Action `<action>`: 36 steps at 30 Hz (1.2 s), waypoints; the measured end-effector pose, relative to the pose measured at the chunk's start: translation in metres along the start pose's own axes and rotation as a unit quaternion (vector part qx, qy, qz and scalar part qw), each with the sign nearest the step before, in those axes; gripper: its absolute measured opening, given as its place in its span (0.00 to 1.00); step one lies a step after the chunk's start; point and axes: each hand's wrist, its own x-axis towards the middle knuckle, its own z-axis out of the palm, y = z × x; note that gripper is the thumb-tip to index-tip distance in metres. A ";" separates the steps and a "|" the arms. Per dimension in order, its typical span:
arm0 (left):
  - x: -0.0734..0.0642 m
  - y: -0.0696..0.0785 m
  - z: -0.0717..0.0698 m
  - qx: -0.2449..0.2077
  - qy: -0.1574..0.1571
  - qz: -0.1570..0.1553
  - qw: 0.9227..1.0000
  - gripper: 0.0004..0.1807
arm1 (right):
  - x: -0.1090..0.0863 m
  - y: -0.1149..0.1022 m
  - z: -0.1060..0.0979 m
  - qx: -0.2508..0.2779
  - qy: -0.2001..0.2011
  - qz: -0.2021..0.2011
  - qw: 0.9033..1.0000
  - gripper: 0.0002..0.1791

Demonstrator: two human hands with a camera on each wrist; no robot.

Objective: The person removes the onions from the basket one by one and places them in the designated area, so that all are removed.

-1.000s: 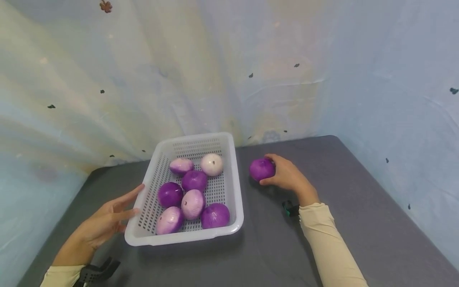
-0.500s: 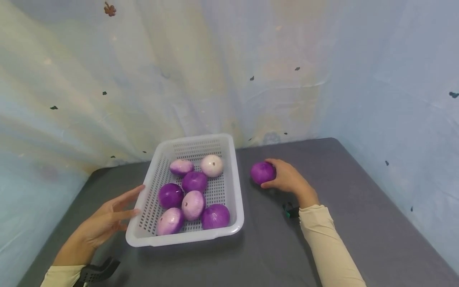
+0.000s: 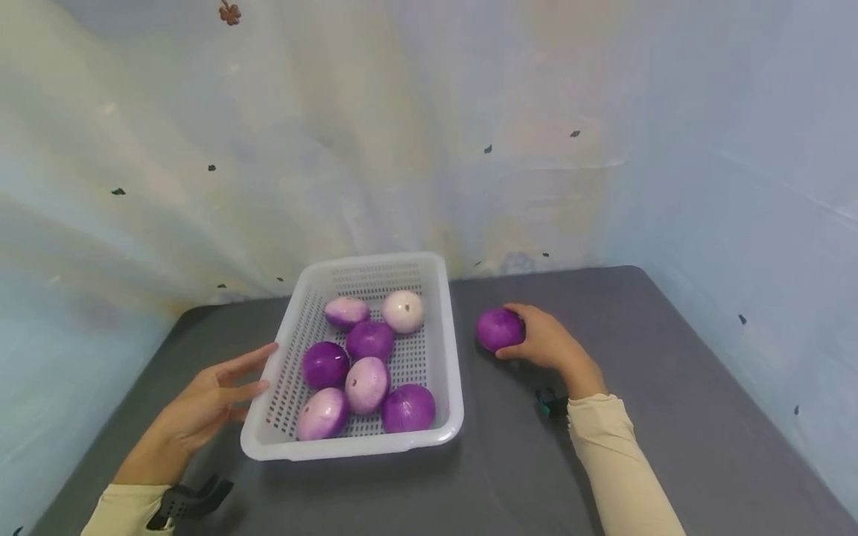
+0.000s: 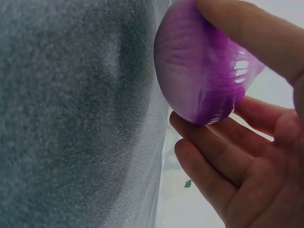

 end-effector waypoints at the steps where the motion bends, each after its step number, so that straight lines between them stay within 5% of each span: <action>1: 0.000 0.001 -0.001 0.004 0.000 0.004 1.000 0.40 | 0.001 -0.001 0.000 0.002 0.000 0.002 1.000 0.48; 20: -0.021 0.000 -0.008 -0.013 0.034 -0.011 0.999 0.40 | 0.014 -0.012 0.012 0.003 -0.019 -0.016 1.000 0.49; 30: 0.003 -0.005 0.014 -0.053 -0.025 0.004 0.998 0.40 | -0.016 0.007 -0.004 -0.027 -0.009 0.001 1.000 0.50; 36: -0.003 0.002 0.005 -0.042 -0.006 -0.002 0.999 0.40 | -0.006 0.003 -0.001 -0.022 -0.014 -0.008 1.000 0.51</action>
